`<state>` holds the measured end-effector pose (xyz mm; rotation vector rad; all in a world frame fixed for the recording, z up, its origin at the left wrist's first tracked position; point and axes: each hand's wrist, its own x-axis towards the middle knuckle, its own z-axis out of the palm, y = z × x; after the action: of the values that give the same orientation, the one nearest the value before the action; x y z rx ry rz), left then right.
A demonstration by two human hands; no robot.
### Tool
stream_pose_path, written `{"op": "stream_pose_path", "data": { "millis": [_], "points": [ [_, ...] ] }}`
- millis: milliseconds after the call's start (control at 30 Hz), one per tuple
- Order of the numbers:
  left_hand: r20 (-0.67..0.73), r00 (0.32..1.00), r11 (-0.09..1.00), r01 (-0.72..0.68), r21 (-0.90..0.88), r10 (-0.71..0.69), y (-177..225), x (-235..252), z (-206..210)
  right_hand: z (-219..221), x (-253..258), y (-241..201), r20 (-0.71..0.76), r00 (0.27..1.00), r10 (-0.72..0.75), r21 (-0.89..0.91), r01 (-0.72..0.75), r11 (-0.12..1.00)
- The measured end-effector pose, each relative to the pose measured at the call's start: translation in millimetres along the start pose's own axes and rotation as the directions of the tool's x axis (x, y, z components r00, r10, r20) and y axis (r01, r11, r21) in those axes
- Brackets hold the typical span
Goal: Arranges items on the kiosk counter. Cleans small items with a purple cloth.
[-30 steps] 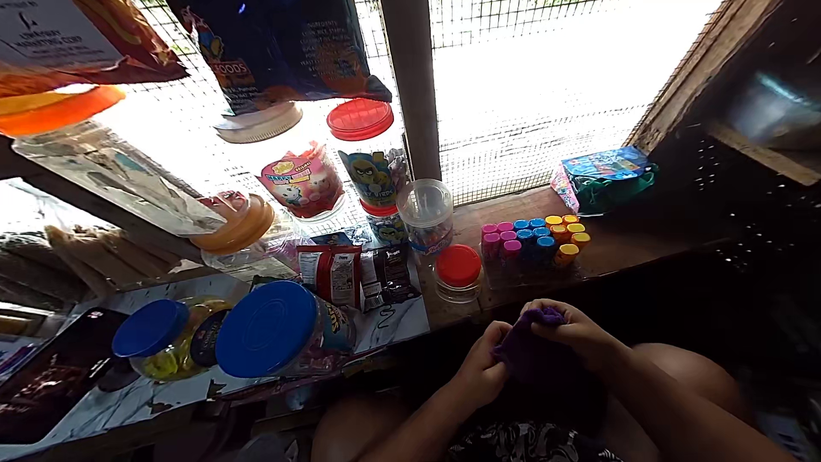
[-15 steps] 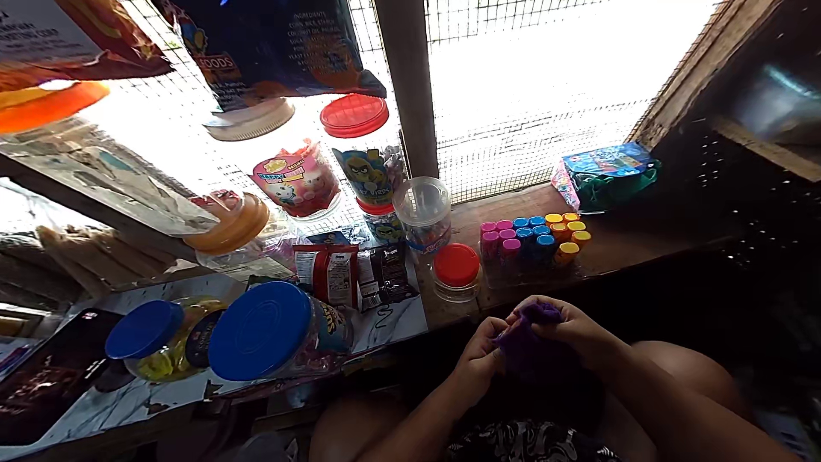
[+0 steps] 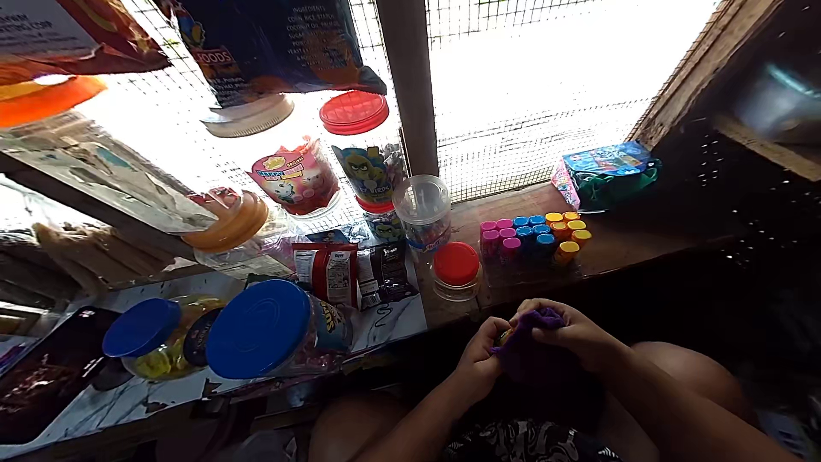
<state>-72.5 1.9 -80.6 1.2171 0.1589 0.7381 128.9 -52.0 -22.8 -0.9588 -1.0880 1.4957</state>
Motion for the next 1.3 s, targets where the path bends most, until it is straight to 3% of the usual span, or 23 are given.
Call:
{"op": "stream_pose_path", "data": {
  "millis": [133, 233, 467, 667, 833, 1000, 1133, 1300],
  "points": [
    [0.035, 0.997, 0.994, -0.070, 0.082, 0.067, -4, 0, 1, 1, -2, -4, -0.021, 1.000, -0.006, -0.027, 0.006, 1.000],
    [0.067, 0.993, 0.984, -0.107, 0.142, 0.099, -4, 0, 0, 7, -3, -8, -0.117, 0.993, 0.002, -0.064, -0.010, 0.998],
    [0.064, 0.997, 0.994, -0.057, 0.091, 0.051, -6, 1, 3, 11, -1, -11, -0.242, 0.967, 0.085, 0.017, -0.084, 0.996],
    [0.023, 0.996, 0.990, 0.090, -0.113, -0.088, 2, 2, 3, 9, -4, -9, -0.176, 0.982, 0.071, 0.133, -0.048, 0.990],
    [0.025, 0.995, 0.981, 0.099, -0.169, -0.096, 2, 2, 3, 0, -5, -8, -0.056, 0.996, 0.064, 0.068, -0.061, 0.996],
    [0.001, 1.000, 0.998, 0.024, -0.066, -0.024, -2, 2, 3, -3, -5, -5, 0.007, 1.000, 0.008, -0.006, -0.007, 1.000],
    [0.022, 0.997, 0.991, -0.082, 0.105, 0.080, -6, 2, 2, -2, -4, -3, -0.049, 0.999, 0.013, -0.010, -0.014, 1.000],
    [0.051, 0.994, 0.987, -0.107, 0.122, 0.102, -7, 1, 2, 6, -5, -8, -0.152, 0.988, 0.011, -0.039, -0.017, 0.999]
  ]
}}
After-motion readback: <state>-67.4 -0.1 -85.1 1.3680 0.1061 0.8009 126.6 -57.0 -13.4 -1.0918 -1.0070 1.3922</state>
